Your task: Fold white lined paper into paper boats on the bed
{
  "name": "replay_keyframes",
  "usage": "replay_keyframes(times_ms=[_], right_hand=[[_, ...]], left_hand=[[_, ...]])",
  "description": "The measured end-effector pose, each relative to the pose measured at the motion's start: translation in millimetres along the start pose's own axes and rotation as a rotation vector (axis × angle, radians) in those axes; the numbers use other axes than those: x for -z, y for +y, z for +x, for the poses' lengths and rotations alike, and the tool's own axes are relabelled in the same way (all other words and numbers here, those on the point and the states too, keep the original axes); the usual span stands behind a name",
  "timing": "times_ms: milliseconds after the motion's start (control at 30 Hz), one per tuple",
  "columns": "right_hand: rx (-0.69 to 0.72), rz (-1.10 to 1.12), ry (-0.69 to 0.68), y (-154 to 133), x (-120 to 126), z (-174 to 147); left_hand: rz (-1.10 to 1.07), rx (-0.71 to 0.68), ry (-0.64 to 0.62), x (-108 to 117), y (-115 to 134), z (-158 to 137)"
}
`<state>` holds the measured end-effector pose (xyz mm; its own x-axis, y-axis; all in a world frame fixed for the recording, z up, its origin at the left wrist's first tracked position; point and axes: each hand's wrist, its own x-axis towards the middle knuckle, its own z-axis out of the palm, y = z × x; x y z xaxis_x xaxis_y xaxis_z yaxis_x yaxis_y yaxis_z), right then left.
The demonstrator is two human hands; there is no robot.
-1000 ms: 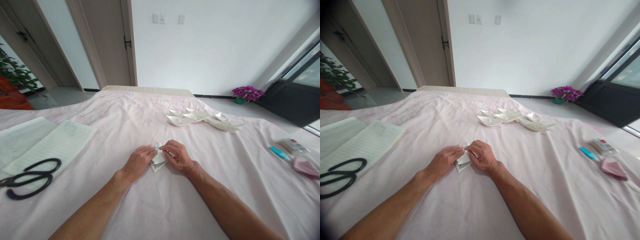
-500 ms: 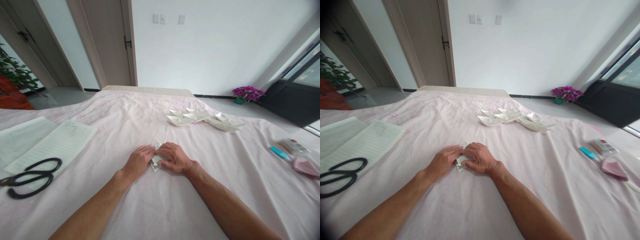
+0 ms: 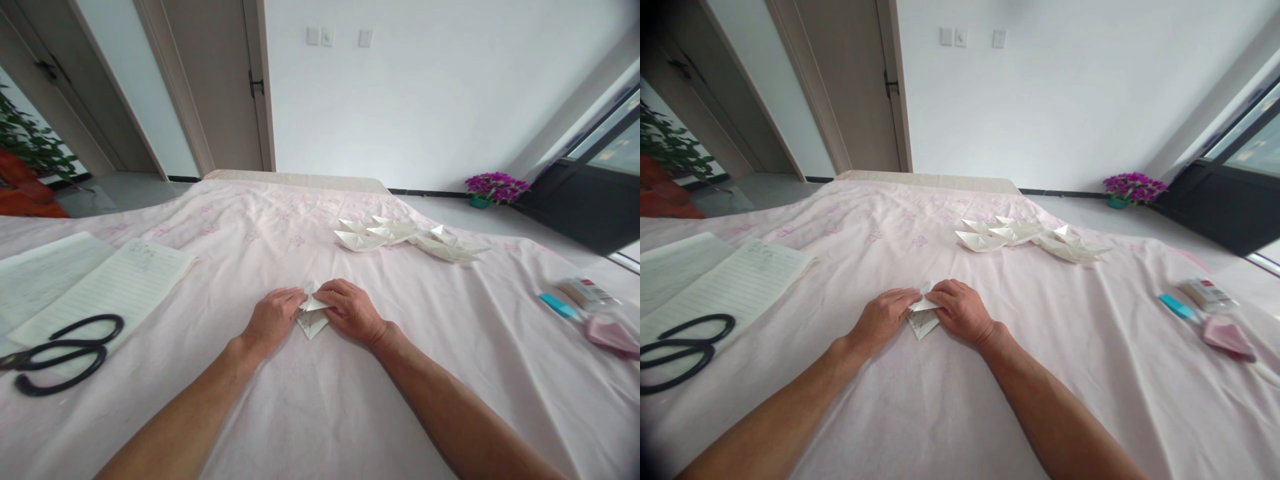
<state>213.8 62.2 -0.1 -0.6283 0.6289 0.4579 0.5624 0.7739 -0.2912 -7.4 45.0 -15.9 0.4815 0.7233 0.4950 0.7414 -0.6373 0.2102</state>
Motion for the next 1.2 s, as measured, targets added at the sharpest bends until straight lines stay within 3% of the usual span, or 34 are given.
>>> replay_keyframes(times_ms=[200, 467, 867, 1200], right_hand=[[-0.113, -0.143, -0.005, 9, -2, -1], [-0.18, -0.092, -0.043, 9, -1, 0], [-0.305, 0.034, -0.055, 17, 5, 0], [-0.433, -0.018, -0.096, 18, 8, 2]], left_hand=[[0.02, 0.034, 0.009, 2, -3, -1], [0.08, 0.214, -0.045, 10, 1, -1], [0.113, 0.328, -0.11, 17, 1, 3], [0.085, 0.369, -0.133, 23, -3, 6]])
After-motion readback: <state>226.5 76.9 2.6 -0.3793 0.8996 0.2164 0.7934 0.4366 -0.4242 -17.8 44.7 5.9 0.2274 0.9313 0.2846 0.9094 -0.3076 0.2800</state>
